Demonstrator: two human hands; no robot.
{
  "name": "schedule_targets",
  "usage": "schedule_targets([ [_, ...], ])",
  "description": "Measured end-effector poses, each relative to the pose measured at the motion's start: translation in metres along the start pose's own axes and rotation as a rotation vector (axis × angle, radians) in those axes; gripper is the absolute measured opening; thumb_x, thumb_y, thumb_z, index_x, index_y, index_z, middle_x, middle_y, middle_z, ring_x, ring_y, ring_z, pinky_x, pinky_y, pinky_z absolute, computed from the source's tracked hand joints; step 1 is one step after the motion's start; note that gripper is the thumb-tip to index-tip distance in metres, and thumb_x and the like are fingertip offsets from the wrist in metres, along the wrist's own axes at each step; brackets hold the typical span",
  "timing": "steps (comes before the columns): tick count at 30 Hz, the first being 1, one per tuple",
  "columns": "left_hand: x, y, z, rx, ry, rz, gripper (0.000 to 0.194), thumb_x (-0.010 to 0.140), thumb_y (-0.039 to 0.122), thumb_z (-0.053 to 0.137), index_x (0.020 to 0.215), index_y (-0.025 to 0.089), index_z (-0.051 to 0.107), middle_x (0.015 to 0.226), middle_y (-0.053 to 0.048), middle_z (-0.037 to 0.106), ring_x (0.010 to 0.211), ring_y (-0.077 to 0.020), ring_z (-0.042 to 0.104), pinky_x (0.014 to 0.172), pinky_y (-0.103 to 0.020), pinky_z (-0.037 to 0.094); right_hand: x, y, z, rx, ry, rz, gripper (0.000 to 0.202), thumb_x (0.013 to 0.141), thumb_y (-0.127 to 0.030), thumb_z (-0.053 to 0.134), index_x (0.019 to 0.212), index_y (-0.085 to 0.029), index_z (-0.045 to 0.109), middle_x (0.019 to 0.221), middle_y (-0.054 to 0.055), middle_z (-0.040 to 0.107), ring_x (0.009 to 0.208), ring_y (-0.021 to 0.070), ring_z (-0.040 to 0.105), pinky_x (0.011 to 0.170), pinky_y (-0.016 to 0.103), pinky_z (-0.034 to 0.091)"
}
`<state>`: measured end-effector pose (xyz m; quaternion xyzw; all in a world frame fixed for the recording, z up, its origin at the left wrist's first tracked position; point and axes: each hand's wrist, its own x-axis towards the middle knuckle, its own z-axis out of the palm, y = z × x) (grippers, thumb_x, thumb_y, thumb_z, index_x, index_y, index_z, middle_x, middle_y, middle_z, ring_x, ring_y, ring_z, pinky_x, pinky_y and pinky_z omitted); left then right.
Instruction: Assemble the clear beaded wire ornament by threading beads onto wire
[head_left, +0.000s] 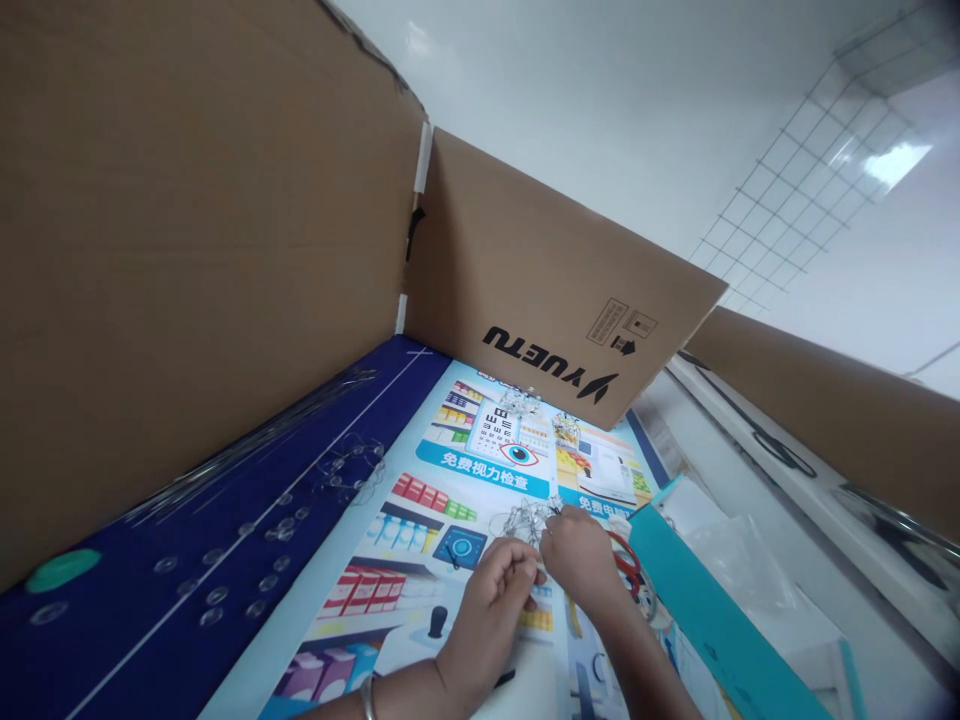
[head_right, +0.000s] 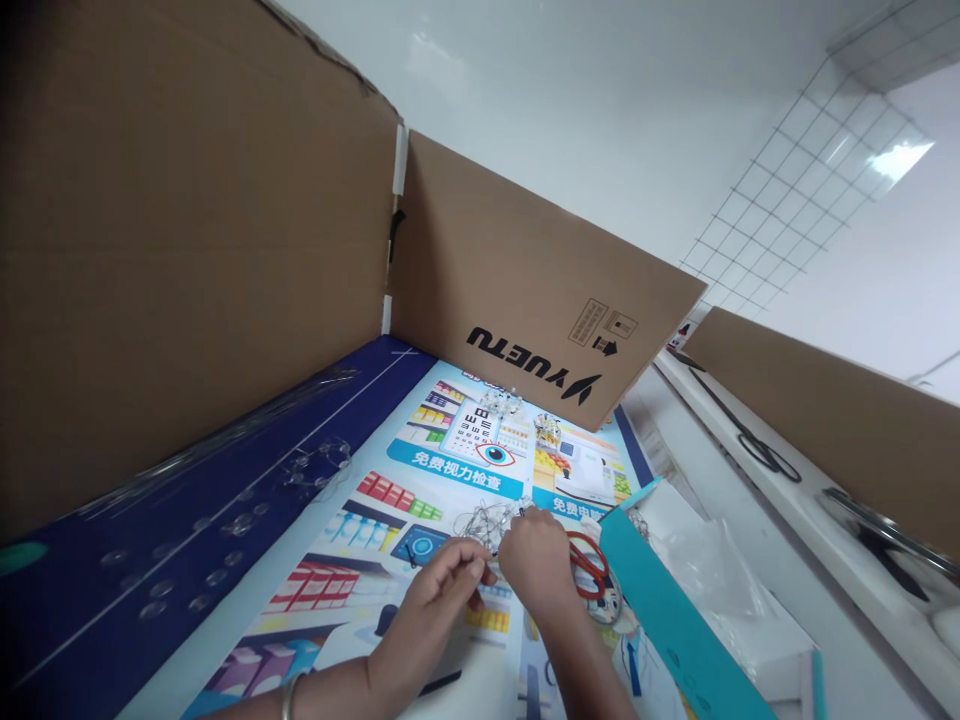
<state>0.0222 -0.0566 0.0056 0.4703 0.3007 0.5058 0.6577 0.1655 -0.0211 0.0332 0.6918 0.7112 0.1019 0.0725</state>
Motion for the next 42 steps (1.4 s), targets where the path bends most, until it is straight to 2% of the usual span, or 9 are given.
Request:
schedule_targets([
  [9, 0.0, 0.003, 0.001, -0.005, -0.002, -0.004, 0.019, 0.085, 0.033, 0.047, 0.085, 0.017, 0.058, 0.079, -0.003, 0.055, 0.072, -0.0164, 0.053, 0.063, -0.025, 0.046, 0.004, -0.002, -0.004, -0.072, -0.09, 0.047, 0.028, 0.083, -0.023, 0.045, 0.08, -0.01, 0.07, 0.083, 0.019, 0.067, 0.078, 0.027, 0.064, 0.064, 0.032, 0.044],
  [15, 0.0, 0.0, 0.001, -0.002, 0.01, 0.021, 0.019, 0.085, 0.032, 0.047, 0.083, 0.017, 0.059, 0.08, -0.003, 0.055, 0.069, -0.0161, 0.053, 0.062, -0.025, 0.046, 0.006, -0.006, -0.001, -0.064, -0.163, 0.043, 0.019, 0.077, -0.017, 0.051, 0.075, -0.012, 0.07, 0.076, 0.017, 0.069, 0.073, 0.0274, 0.066, 0.062, 0.032, 0.045],
  [21, -0.001, -0.001, 0.0, -0.006, -0.002, 0.008, 0.019, 0.085, 0.033, 0.047, 0.085, 0.017, 0.058, 0.081, -0.004, 0.055, 0.071, -0.0171, 0.054, 0.062, -0.026, 0.047, 0.01, -0.002, -0.001, 0.001, -0.155, 0.059, 0.02, 0.076, -0.021, 0.051, 0.077, -0.013, 0.069, 0.078, 0.017, 0.07, 0.075, 0.0284, 0.066, 0.062, 0.033, 0.044],
  [27, -0.001, -0.001, 0.0, -0.015, 0.007, -0.006, 0.019, 0.084, 0.033, 0.048, 0.085, 0.017, 0.059, 0.081, -0.004, 0.056, 0.074, -0.0173, 0.055, 0.064, -0.026, 0.045, 0.01, 0.011, 0.004, 0.16, -0.083, 0.051, 0.017, 0.075, -0.019, 0.051, 0.073, -0.017, 0.067, 0.074, 0.01, 0.069, 0.071, 0.0219, 0.065, 0.059, 0.026, 0.04],
  [33, 0.001, -0.004, 0.0, -0.049, 0.017, -0.027, 0.021, 0.083, 0.036, 0.05, 0.086, 0.017, 0.058, 0.078, -0.003, 0.058, 0.064, -0.0146, 0.054, 0.062, -0.026, 0.045, -0.001, 0.018, 0.015, 0.4, 0.079, 0.036, 0.019, 0.074, -0.015, 0.048, 0.079, -0.021, 0.066, 0.08, 0.002, 0.066, 0.072, 0.0148, 0.06, 0.06, 0.02, 0.039],
  [42, 0.006, -0.002, -0.003, -0.042, 0.013, -0.033, 0.018, 0.084, 0.031, 0.049, 0.084, 0.016, 0.058, 0.075, -0.002, 0.057, 0.061, -0.0133, 0.054, 0.061, -0.026, 0.045, -0.015, 0.021, 0.032, 0.674, 0.275, 0.054, 0.015, 0.075, -0.016, 0.049, 0.076, -0.019, 0.063, 0.062, -0.002, 0.052, 0.053, 0.0118, 0.049, 0.052, 0.021, 0.04],
])
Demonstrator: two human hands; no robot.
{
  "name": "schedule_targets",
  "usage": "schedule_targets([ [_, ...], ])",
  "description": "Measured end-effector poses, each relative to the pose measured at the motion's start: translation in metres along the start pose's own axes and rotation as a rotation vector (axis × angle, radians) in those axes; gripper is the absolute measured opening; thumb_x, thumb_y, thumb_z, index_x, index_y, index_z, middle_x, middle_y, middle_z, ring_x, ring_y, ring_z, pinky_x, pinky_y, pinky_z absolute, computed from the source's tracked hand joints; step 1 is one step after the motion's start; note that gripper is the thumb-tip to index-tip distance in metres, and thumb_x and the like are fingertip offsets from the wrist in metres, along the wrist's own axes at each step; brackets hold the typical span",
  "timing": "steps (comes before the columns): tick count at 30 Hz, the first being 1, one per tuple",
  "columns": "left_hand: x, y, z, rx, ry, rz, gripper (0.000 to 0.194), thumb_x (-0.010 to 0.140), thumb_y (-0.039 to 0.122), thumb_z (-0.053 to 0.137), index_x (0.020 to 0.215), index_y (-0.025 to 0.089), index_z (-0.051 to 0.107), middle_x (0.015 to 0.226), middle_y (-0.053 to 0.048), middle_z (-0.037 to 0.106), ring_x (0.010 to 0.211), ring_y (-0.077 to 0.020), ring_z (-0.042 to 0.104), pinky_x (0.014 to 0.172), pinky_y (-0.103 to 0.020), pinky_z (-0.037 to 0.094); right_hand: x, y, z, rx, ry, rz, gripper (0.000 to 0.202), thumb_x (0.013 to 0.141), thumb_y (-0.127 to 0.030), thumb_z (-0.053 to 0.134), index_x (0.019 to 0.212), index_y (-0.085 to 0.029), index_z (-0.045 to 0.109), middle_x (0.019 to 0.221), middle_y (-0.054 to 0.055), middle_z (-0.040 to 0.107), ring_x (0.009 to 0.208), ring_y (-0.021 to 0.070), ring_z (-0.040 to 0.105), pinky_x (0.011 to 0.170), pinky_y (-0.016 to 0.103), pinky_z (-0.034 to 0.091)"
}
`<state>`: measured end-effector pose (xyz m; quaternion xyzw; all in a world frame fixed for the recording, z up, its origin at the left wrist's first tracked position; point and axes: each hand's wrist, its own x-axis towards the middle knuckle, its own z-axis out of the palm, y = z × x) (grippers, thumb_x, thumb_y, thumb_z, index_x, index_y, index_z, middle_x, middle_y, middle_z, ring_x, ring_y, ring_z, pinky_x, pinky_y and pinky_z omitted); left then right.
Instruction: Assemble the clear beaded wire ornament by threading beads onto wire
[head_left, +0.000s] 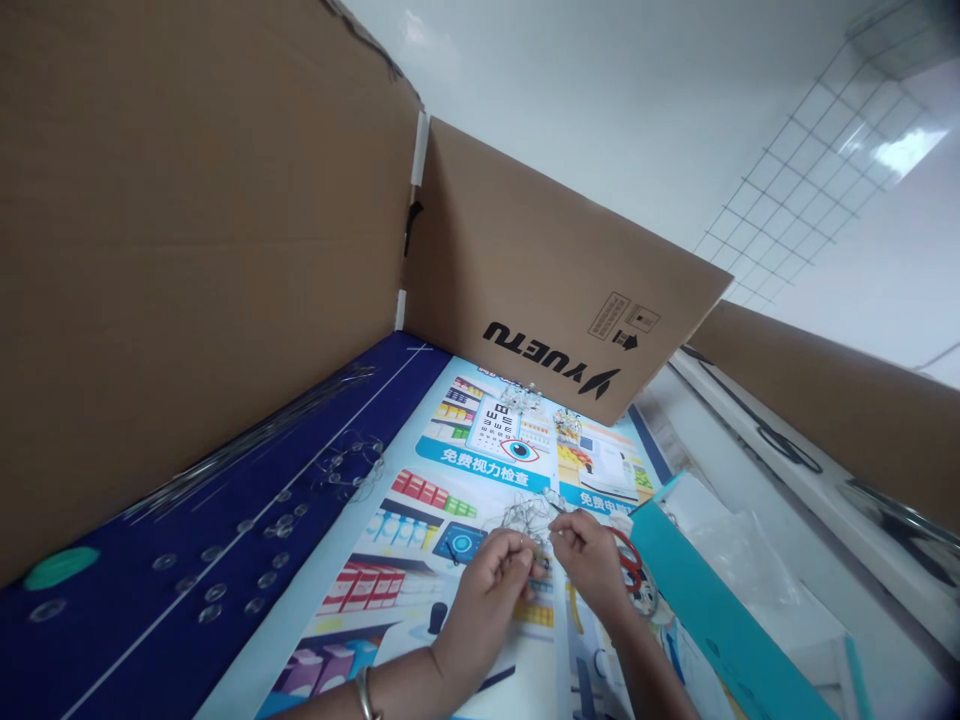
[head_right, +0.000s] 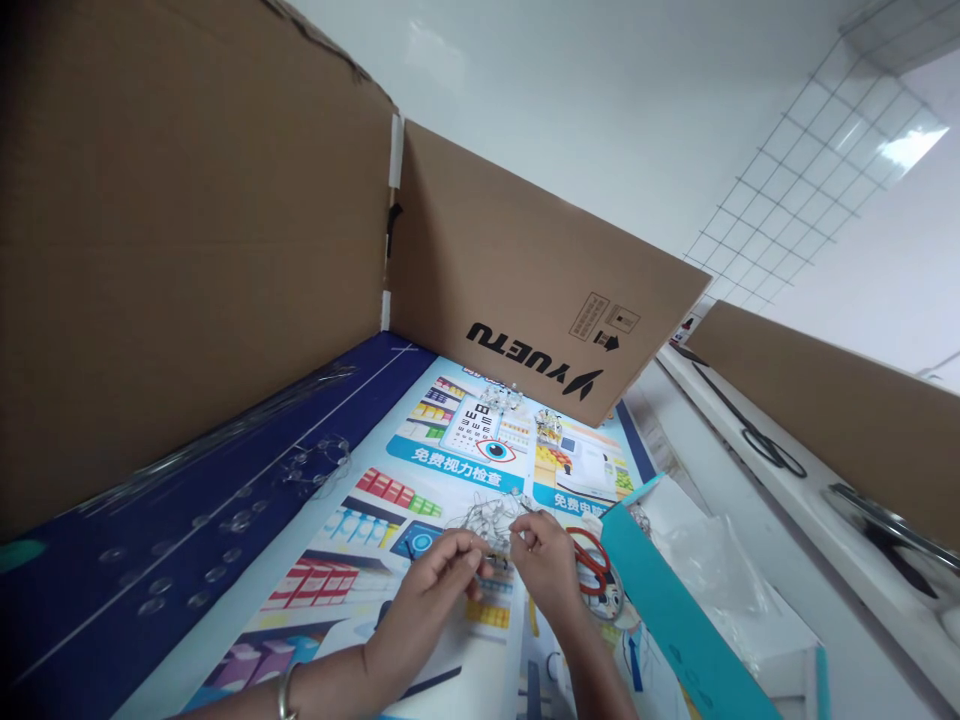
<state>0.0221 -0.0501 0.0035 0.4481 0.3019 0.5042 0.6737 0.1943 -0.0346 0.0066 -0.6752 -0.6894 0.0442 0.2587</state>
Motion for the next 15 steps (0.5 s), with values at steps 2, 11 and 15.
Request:
schedule_targets([
  [2, 0.003, 0.001, -0.002, 0.039, 0.009, 0.0, 0.018, 0.084, 0.03, 0.049, 0.084, 0.016, 0.059, 0.073, -0.002, 0.056, 0.061, -0.0134, 0.053, 0.06, -0.026, 0.044, -0.003, 0.0, -0.001, 0.043, 0.025, -0.005, 0.013, 0.076, -0.017, 0.05, 0.076, -0.018, 0.063, 0.062, -0.002, 0.05, 0.053, 0.0116, 0.049, 0.051, 0.02, 0.04],
  [11, 0.016, -0.002, -0.012, 0.294, 0.051, 0.122, 0.017, 0.08, 0.026, 0.053, 0.085, 0.018, 0.069, 0.087, -0.006, 0.061, 0.068, -0.0159, 0.057, 0.066, -0.028, 0.046, -0.024, -0.004, 0.01, 0.127, 0.114, -0.073, 0.012, 0.079, -0.019, 0.051, 0.076, -0.018, 0.062, 0.069, 0.001, 0.054, 0.06, 0.0128, 0.051, 0.058, 0.023, 0.042],
  [15, 0.021, -0.005, -0.015, 0.385, 0.026, 0.097, 0.018, 0.08, 0.023, 0.052, 0.087, 0.018, 0.067, 0.079, -0.003, 0.06, 0.058, -0.0131, 0.056, 0.061, -0.026, 0.046, -0.033, -0.004, 0.019, 0.12, 0.17, -0.187, 0.014, 0.081, -0.019, 0.05, 0.076, -0.019, 0.063, 0.067, 0.002, 0.054, 0.062, 0.0141, 0.051, 0.061, 0.025, 0.042],
])
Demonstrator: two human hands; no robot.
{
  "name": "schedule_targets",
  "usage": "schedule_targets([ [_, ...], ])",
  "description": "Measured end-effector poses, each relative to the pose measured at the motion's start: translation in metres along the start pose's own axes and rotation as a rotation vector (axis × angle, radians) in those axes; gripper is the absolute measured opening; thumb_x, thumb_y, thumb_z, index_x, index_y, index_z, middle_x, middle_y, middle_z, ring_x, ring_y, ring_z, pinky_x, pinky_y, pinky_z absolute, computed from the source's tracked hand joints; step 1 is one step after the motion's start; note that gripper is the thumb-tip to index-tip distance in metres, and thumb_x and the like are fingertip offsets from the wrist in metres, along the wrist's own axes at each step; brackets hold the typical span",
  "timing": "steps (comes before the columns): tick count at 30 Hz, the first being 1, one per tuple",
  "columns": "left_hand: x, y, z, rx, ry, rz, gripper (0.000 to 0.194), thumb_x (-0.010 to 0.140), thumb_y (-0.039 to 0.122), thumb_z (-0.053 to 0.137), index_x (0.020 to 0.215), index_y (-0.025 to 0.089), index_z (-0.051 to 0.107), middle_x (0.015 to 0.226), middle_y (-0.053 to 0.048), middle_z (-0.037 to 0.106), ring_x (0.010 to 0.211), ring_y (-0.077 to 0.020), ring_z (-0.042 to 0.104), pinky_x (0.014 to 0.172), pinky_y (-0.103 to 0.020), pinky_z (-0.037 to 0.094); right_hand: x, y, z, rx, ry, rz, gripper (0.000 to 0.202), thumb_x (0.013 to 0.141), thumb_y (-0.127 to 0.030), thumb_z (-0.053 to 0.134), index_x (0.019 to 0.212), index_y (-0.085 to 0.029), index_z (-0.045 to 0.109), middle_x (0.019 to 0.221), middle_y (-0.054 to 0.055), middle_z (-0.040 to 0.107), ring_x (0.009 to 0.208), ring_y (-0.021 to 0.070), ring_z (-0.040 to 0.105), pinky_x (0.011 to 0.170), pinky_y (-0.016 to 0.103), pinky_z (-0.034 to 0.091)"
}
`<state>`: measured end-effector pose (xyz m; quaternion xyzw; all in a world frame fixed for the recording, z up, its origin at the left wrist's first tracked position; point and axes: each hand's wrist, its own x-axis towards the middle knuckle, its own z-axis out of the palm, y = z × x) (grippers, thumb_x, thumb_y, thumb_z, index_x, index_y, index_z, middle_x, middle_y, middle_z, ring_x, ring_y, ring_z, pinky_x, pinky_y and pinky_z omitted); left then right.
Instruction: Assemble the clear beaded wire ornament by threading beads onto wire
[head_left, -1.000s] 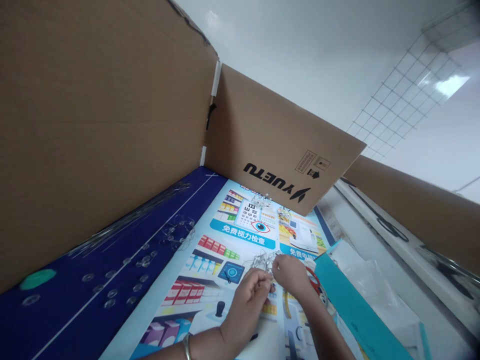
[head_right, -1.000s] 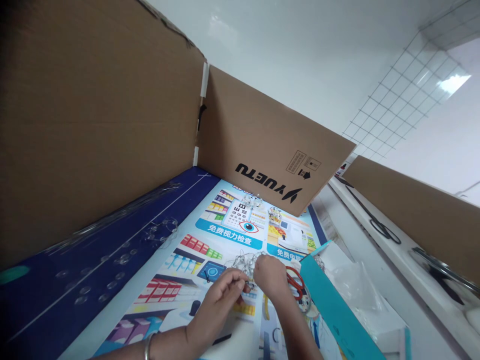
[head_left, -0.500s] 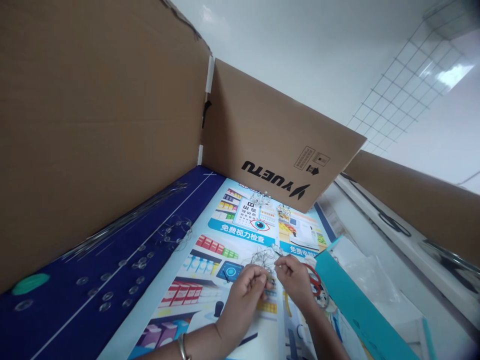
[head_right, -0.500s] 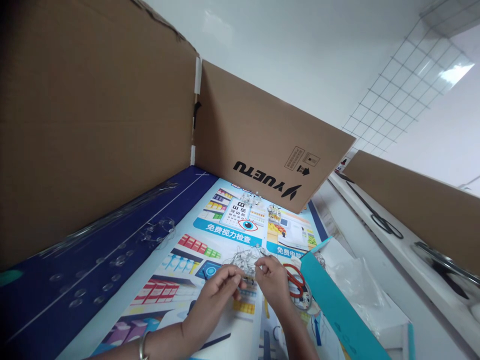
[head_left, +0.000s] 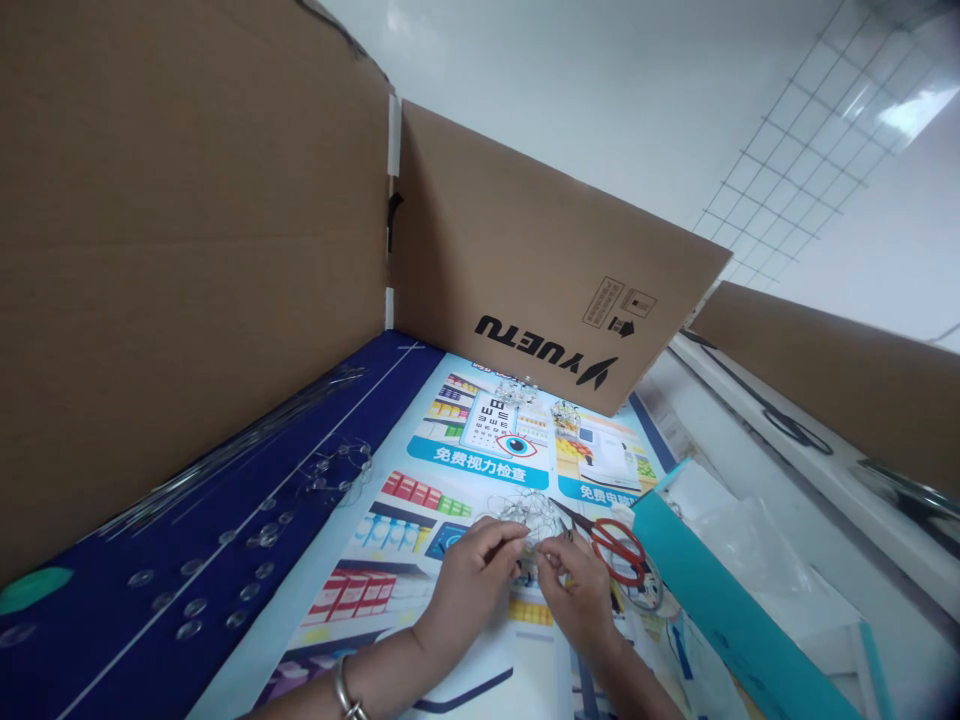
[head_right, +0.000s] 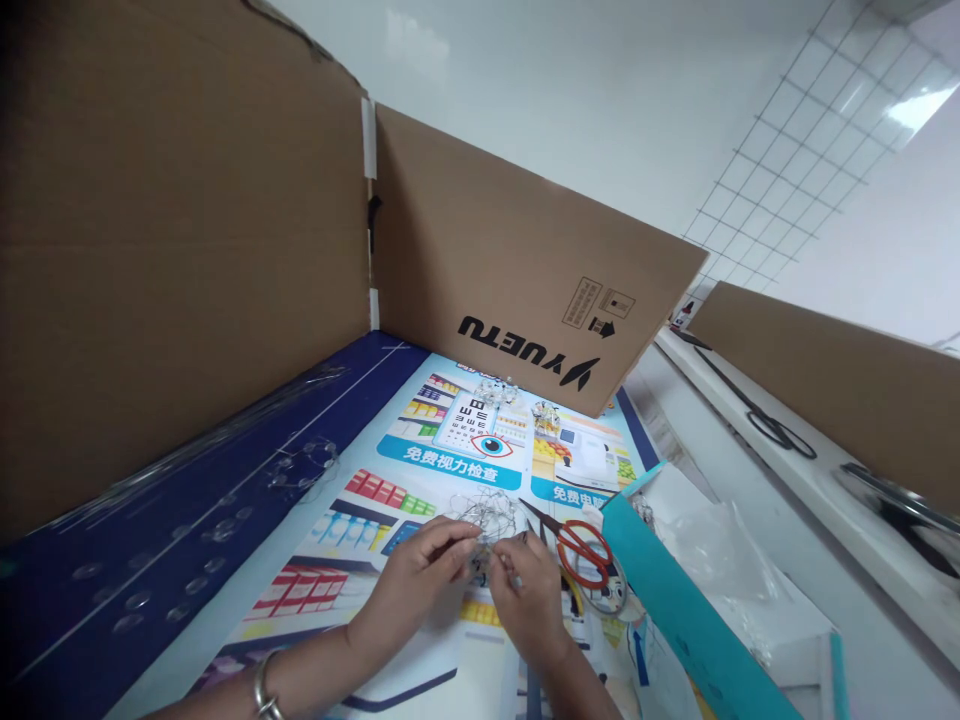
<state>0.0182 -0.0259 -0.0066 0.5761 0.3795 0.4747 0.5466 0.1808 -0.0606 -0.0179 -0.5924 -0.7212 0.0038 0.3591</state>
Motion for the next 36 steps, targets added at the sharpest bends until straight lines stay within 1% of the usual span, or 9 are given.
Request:
schedule_targets([
  [6, 0.001, -0.002, -0.003, 0.218, -0.001, 0.128, 0.013, 0.079, 0.017, 0.052, 0.078, 0.018, 0.065, 0.072, -0.001, 0.06, 0.068, -0.015, 0.057, 0.064, -0.025, 0.044, -0.004, -0.003, 0.004, -0.019, 0.027, -0.083, 0.015, 0.081, -0.016, 0.049, 0.08, -0.019, 0.064, 0.07, 0.004, 0.054, 0.064, 0.0148, 0.051, 0.061, 0.026, 0.04],
  [11, -0.006, 0.001, -0.001, 0.351, -0.172, 0.239, 0.015, 0.081, 0.016, 0.052, 0.076, 0.019, 0.065, 0.075, -0.002, 0.062, 0.075, -0.0159, 0.056, 0.07, -0.026, 0.042, -0.007, -0.001, 0.007, -0.032, 0.004, -0.097, 0.019, 0.076, -0.01, 0.046, 0.078, -0.018, 0.063, 0.068, 0.003, 0.049, 0.064, 0.0156, 0.048, 0.059, 0.026, 0.038],
  [14, -0.008, 0.005, 0.001, 0.4, -0.257, 0.241, 0.017, 0.084, 0.017, 0.049, 0.077, 0.019, 0.064, 0.076, -0.003, 0.061, 0.077, -0.0165, 0.055, 0.071, -0.026, 0.041, -0.009, 0.0, 0.008, -0.043, -0.025, -0.097, 0.019, 0.071, -0.009, 0.044, 0.073, -0.018, 0.061, 0.067, 0.002, 0.045, 0.063, 0.0158, 0.045, 0.057, 0.027, 0.036],
  [19, -0.007, 0.009, 0.0, 0.356, -0.293, 0.204, 0.018, 0.084, 0.018, 0.048, 0.074, 0.018, 0.063, 0.073, -0.002, 0.059, 0.075, -0.0167, 0.054, 0.07, -0.026, 0.04, -0.009, 0.0, 0.008, -0.039, -0.062, -0.079, 0.017, 0.071, -0.009, 0.044, 0.068, -0.017, 0.058, 0.066, 0.002, 0.044, 0.064, 0.0159, 0.045, 0.058, 0.027, 0.036],
  [22, -0.007, 0.008, 0.001, 0.197, -0.211, 0.09, 0.018, 0.084, 0.023, 0.05, 0.069, 0.017, 0.06, 0.069, -0.001, 0.057, 0.07, -0.016, 0.053, 0.065, -0.026, 0.041, -0.008, -0.001, 0.007, -0.033, -0.05, -0.071, 0.017, 0.076, -0.011, 0.045, 0.07, -0.018, 0.059, 0.066, 0.002, 0.046, 0.064, 0.0157, 0.047, 0.059, 0.027, 0.037],
  [25, -0.011, 0.007, 0.003, -0.084, -0.075, -0.11, 0.021, 0.086, 0.032, 0.047, 0.074, 0.017, 0.057, 0.067, -0.001, 0.059, 0.063, -0.0148, 0.053, 0.061, -0.026, 0.043, -0.006, -0.002, 0.006, 0.016, -0.032, -0.039, 0.017, 0.08, -0.014, 0.046, 0.072, -0.019, 0.061, 0.067, 0.002, 0.05, 0.063, 0.0144, 0.049, 0.059, 0.026, 0.038],
  [27, -0.015, 0.007, 0.006, -0.255, -0.014, -0.187, 0.023, 0.086, 0.036, 0.047, 0.076, 0.017, 0.055, 0.072, -0.002, 0.061, 0.064, -0.0148, 0.055, 0.062, -0.027, 0.045, -0.006, -0.003, 0.005, 0.054, -0.011, -0.007, 0.017, 0.079, -0.013, 0.047, 0.074, -0.019, 0.062, 0.067, 0.002, 0.053, 0.061, 0.0133, 0.05, 0.058, 0.024, 0.039],
  [32, -0.027, 0.01, 0.014, -0.481, 0.104, -0.258, 0.023, 0.083, 0.04, 0.054, 0.081, 0.017, 0.056, 0.091, -0.005, 0.062, 0.084, -0.0193, 0.059, 0.071, -0.03, 0.048, -0.004, -0.003, 0.003, 0.116, 0.035, 0.043, 0.017, 0.077, -0.011, 0.048, 0.075, -0.019, 0.063, 0.068, 0.001, 0.057, 0.061, 0.0124, 0.052, 0.059, 0.023, 0.042],
  [36, -0.035, 0.013, 0.018, -0.569, 0.119, -0.281, 0.022, 0.081, 0.04, 0.057, 0.086, 0.018, 0.057, 0.103, -0.007, 0.06, 0.097, -0.0227, 0.057, 0.079, -0.033, 0.047, -0.003, -0.004, 0.001, 0.137, 0.025, 0.068, 0.015, 0.077, -0.012, 0.05, 0.075, -0.019, 0.064, 0.068, 0.001, 0.056, 0.06, 0.012, 0.052, 0.057, 0.022, 0.042],
])
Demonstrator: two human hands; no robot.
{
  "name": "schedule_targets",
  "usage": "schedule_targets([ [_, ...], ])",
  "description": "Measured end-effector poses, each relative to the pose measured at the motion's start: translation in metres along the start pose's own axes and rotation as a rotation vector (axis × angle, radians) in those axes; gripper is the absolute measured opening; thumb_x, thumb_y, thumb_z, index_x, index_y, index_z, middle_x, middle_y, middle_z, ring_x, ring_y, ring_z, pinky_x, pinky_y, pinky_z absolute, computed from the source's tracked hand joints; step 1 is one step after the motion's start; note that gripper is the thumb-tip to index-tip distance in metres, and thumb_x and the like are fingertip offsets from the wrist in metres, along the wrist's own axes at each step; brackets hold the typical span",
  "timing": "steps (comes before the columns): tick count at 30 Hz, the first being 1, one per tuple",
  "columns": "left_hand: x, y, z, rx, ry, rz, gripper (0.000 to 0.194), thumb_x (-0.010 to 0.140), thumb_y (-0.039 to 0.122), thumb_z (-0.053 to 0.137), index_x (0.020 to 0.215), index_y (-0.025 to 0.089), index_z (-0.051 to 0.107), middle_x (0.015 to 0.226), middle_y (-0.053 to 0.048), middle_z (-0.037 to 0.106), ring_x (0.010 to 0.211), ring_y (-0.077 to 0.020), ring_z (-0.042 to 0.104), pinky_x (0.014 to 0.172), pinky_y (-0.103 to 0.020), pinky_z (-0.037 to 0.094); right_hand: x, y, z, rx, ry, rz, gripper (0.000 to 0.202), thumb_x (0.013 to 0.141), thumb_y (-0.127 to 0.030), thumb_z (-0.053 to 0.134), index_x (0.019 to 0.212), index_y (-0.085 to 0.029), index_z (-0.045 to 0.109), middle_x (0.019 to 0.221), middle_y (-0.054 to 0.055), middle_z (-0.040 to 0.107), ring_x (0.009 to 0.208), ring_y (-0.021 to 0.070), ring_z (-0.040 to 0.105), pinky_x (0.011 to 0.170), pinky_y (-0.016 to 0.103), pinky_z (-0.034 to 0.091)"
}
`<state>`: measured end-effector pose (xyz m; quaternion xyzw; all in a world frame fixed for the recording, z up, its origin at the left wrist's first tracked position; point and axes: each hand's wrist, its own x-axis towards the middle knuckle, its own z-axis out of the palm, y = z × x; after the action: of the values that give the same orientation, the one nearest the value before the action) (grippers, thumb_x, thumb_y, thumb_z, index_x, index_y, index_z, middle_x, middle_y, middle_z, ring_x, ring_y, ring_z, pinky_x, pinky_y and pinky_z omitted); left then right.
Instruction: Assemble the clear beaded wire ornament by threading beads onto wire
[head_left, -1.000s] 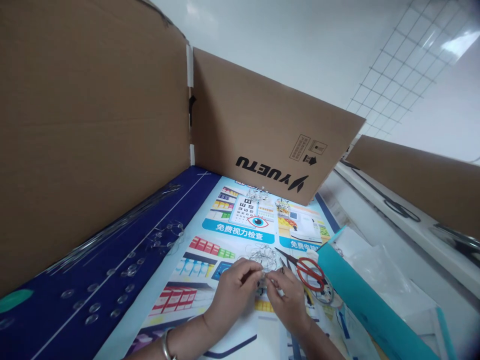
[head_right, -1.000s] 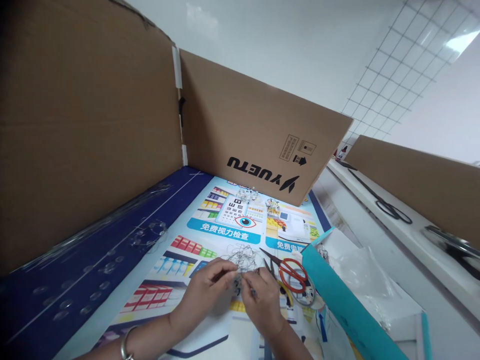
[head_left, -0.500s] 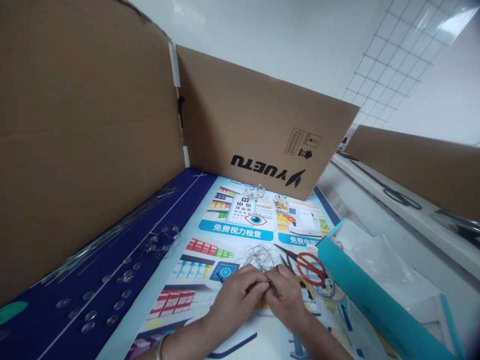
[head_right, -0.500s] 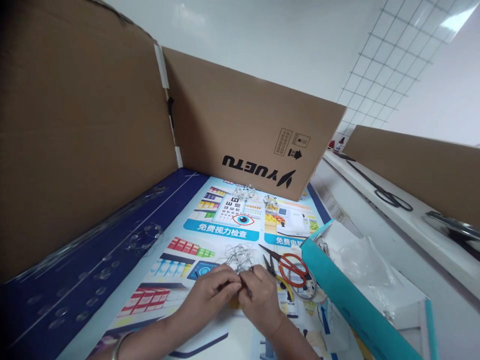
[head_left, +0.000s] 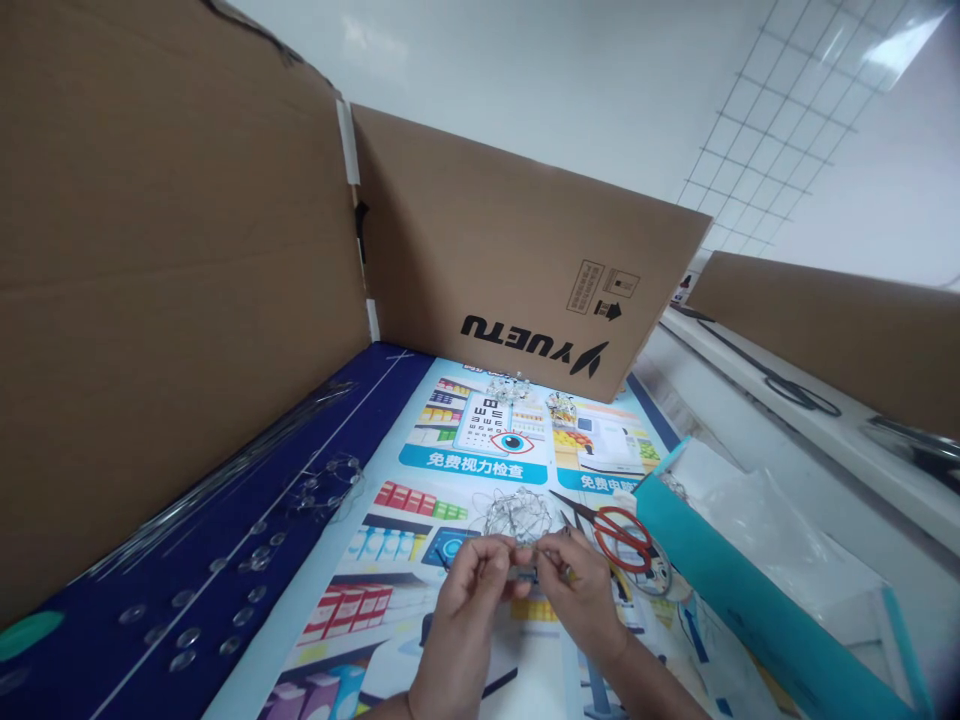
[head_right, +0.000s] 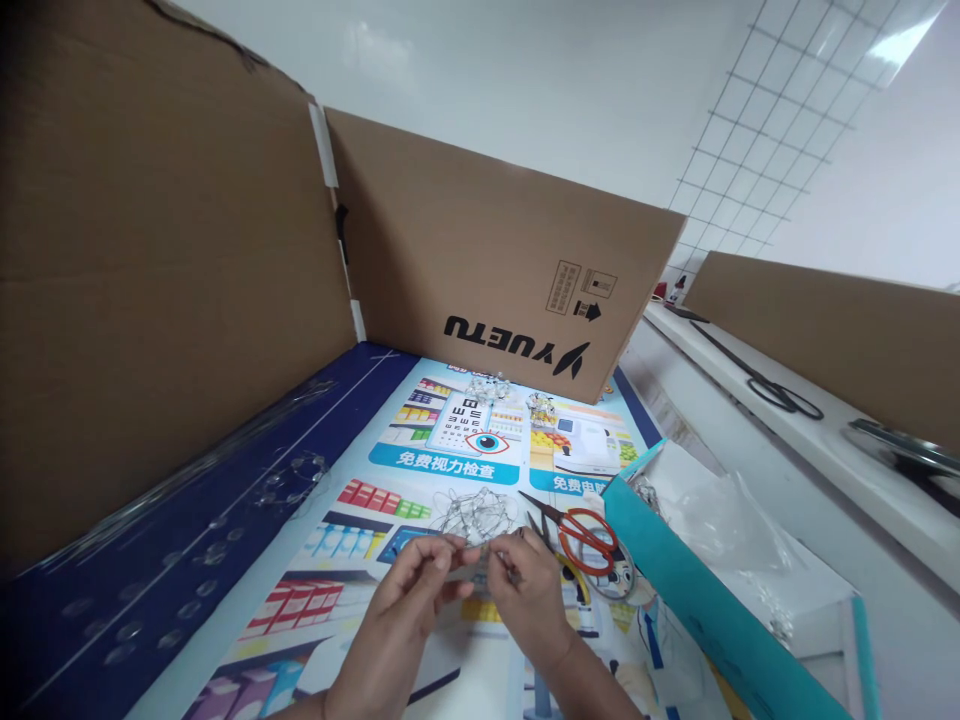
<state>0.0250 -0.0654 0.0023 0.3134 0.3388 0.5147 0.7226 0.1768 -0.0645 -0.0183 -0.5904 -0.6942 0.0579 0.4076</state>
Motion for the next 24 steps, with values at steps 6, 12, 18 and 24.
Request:
schedule_targets([
  [6, 0.002, 0.0, -0.001, 0.083, -0.003, 0.021, 0.03, 0.082, 0.039, 0.056, 0.105, 0.02, 0.056, 0.117, -0.009, 0.058, 0.113, -0.0239, 0.05, 0.097, -0.037, 0.037, 0.001, -0.004, -0.002, -0.021, -0.004, -0.007, 0.012, 0.078, -0.016, 0.053, 0.073, -0.018, 0.063, 0.065, 0.001, 0.054, 0.058, 0.0125, 0.051, 0.056, 0.023, 0.042],
  [12, 0.014, -0.002, -0.003, 0.365, -0.121, 0.084, 0.03, 0.082, 0.031, 0.053, 0.109, 0.019, 0.052, 0.115, -0.01, 0.057, 0.111, -0.0231, 0.051, 0.097, -0.038, 0.038, 0.0, 0.0, 0.0, -0.014, 0.031, -0.068, 0.016, 0.078, -0.013, 0.049, 0.077, -0.019, 0.064, 0.066, 0.001, 0.055, 0.058, 0.0126, 0.051, 0.056, 0.024, 0.042],
  [18, 0.029, 0.013, -0.002, 0.808, -0.303, 0.325, 0.025, 0.076, 0.013, 0.049, 0.098, 0.019, 0.058, 0.104, -0.008, 0.058, 0.099, -0.0221, 0.054, 0.087, -0.036, 0.043, -0.002, 0.003, 0.003, -0.034, -0.009, -0.101, 0.021, 0.076, -0.008, 0.045, 0.075, -0.019, 0.063, 0.067, 0.001, 0.052, 0.062, 0.0135, 0.05, 0.058, 0.025, 0.041],
  [24, 0.036, 0.024, -0.001, 1.066, -0.334, 0.408, 0.021, 0.075, 0.009, 0.043, 0.081, 0.019, 0.061, 0.084, -0.005, 0.059, 0.079, -0.0198, 0.055, 0.072, -0.03, 0.043, 0.001, 0.005, 0.007, -0.131, -0.038, -0.184, 0.021, 0.08, -0.011, 0.045, 0.075, -0.018, 0.064, 0.065, 0.002, 0.045, 0.062, 0.0141, 0.047, 0.056, 0.025, 0.037],
])
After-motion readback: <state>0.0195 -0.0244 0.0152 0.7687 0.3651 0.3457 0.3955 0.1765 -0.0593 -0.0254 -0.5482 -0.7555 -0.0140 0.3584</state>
